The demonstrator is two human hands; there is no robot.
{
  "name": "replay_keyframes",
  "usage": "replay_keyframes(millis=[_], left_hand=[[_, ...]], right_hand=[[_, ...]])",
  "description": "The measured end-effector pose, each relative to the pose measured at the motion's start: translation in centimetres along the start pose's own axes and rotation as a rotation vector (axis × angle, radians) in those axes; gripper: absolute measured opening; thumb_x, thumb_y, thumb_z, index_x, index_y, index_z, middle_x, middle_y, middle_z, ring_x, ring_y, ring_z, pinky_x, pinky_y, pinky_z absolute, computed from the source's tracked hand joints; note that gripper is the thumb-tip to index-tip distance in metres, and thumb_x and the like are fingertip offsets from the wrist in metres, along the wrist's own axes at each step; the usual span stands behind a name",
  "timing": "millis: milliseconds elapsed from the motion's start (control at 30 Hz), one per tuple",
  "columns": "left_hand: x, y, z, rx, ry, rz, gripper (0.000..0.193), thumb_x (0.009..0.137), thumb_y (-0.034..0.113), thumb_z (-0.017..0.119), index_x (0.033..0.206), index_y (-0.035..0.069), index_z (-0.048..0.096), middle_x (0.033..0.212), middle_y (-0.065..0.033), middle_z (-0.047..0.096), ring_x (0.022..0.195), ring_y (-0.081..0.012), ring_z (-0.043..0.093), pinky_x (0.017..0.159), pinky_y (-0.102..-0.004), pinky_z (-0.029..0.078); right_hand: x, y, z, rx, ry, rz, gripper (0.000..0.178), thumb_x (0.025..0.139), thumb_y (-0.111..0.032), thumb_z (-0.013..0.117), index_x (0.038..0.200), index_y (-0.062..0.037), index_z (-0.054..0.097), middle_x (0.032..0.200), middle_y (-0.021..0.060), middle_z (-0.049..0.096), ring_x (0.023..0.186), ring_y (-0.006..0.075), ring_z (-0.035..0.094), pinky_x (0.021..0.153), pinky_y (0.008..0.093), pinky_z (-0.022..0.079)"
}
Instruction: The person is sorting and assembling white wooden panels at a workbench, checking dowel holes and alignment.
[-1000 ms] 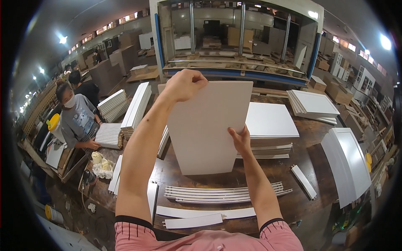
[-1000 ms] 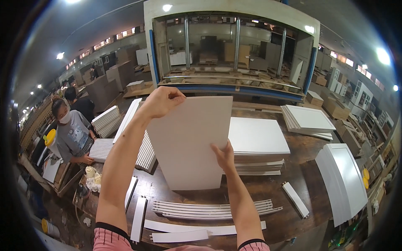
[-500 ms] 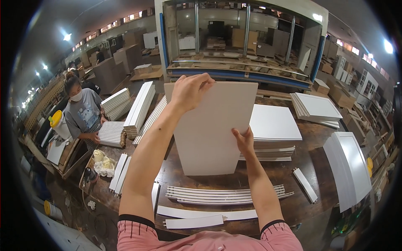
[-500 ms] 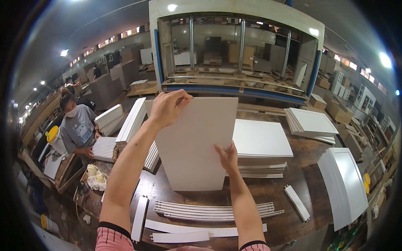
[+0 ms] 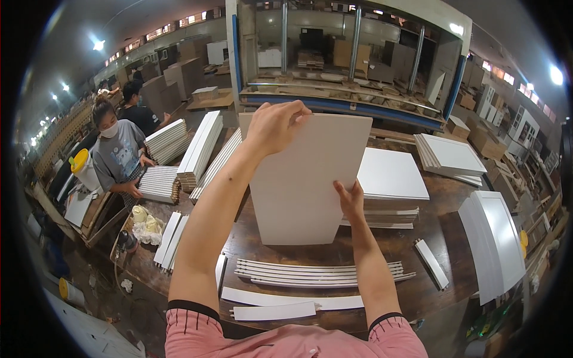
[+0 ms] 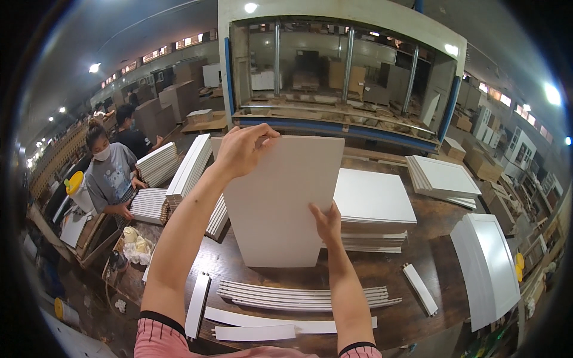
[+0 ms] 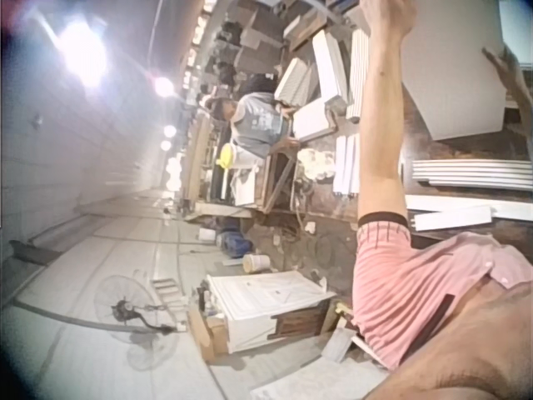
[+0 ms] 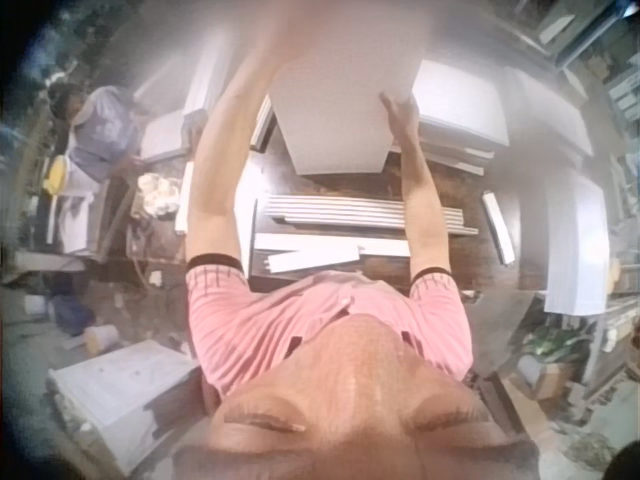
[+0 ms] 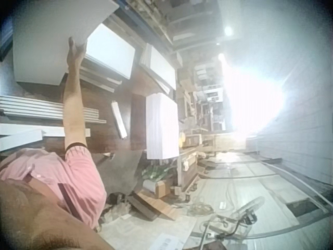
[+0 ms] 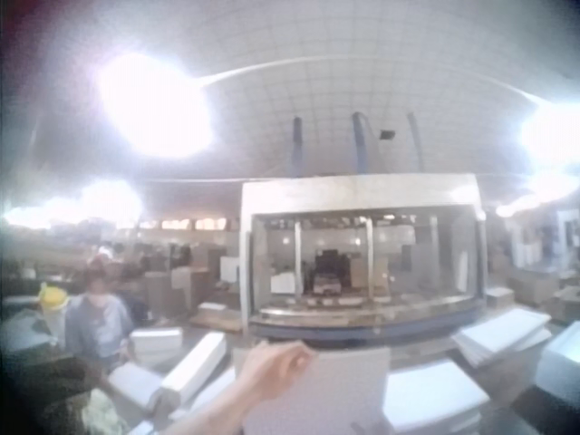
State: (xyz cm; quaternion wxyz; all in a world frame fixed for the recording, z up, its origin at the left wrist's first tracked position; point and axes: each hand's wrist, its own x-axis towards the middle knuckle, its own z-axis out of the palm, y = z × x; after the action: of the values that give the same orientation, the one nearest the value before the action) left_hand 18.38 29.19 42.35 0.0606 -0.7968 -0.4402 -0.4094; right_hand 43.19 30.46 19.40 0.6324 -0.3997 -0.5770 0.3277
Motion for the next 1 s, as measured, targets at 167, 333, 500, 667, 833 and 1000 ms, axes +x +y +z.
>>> replay_keyframes(millis=[167,333,500,667,833,1000], left_hand=[[-2.7,-2.1,-1.4,0.310,0.462,0.319,0.034,0.094,0.025,0.067,0.127,0.016,0.063,0.129,-0.0061,0.065,0.128,-0.0254,0.055,0.112,-0.0400,0.034],[-12.7,-10.6,3.4,-0.858,0.354,-0.373,0.059,0.108,0.047,0.039,0.139,-0.002,0.051,0.139,-0.0143,0.054,0.131,-0.0228,0.048,0.113,-0.0389,0.035],[-21.3,-9.8,8.5,-0.983,0.033,-0.764,0.084,0.102,0.067,0.031,0.142,-0.004,0.051,0.137,-0.0138,0.058,0.128,-0.0219,0.051,0.108,-0.0338,0.039],[-23.4,-11.1,10.3,-1.029,0.070,-0.652,0.053,0.103,0.050,0.053,0.115,0.000,0.066,0.099,-0.0011,0.068,0.089,-0.0098,0.059,0.080,-0.0268,0.048],[-22.1,-8.2,9.4,-1.104,0.006,-0.655,0.029,0.096,0.014,0.070,0.120,-0.002,0.064,0.109,-0.0037,0.070,0.098,-0.0120,0.063,0.086,-0.0285,0.052],[-21.7,-8.9,7.3,-1.091,0.239,-0.613,0.033,0.094,0.021,0.074,0.120,0.003,0.066,0.108,-0.0039,0.071,0.095,-0.0128,0.065,0.081,-0.0299,0.052]], right_hand=[[-0.9,0.2,-1.1,-0.106,0.038,-0.001,0.034,0.093,-0.020,0.070,0.118,0.0013,0.064,0.106,0.0076,0.069,0.098,0.0162,0.062,0.088,0.0314,0.050],[-2.6,-0.2,-1.0,-0.031,-0.015,0.052,0.032,0.093,-0.017,0.069,0.118,0.0017,0.064,0.106,0.0076,0.069,0.098,0.0164,0.062,0.088,0.0321,0.050],[-4.9,-2.3,-2.2,0.008,0.046,0.034,0.029,0.094,-0.012,0.068,0.117,0.0047,0.063,0.105,0.0053,0.067,0.095,0.0137,0.060,0.086,0.0303,0.049],[-6.7,-4.1,-7.4,0.212,0.182,0.051,0.022,0.094,-0.018,0.069,0.110,-0.0033,0.065,0.095,0.0011,0.065,0.083,0.0097,0.056,0.073,0.0270,0.046],[-12.5,0.6,-32.2,0.154,0.494,-0.047,0.039,0.097,-0.037,0.066,0.125,-0.0103,0.061,0.105,0.0047,0.069,0.092,0.0175,0.064,0.083,0.0359,0.053],[-21.7,-16.5,-33.4,0.521,0.932,-0.396,0.071,0.099,-0.046,0.059,0.152,-0.0050,0.036,0.154,0.0116,0.040,0.139,0.0273,0.040,0.117,0.0473,0.031]])
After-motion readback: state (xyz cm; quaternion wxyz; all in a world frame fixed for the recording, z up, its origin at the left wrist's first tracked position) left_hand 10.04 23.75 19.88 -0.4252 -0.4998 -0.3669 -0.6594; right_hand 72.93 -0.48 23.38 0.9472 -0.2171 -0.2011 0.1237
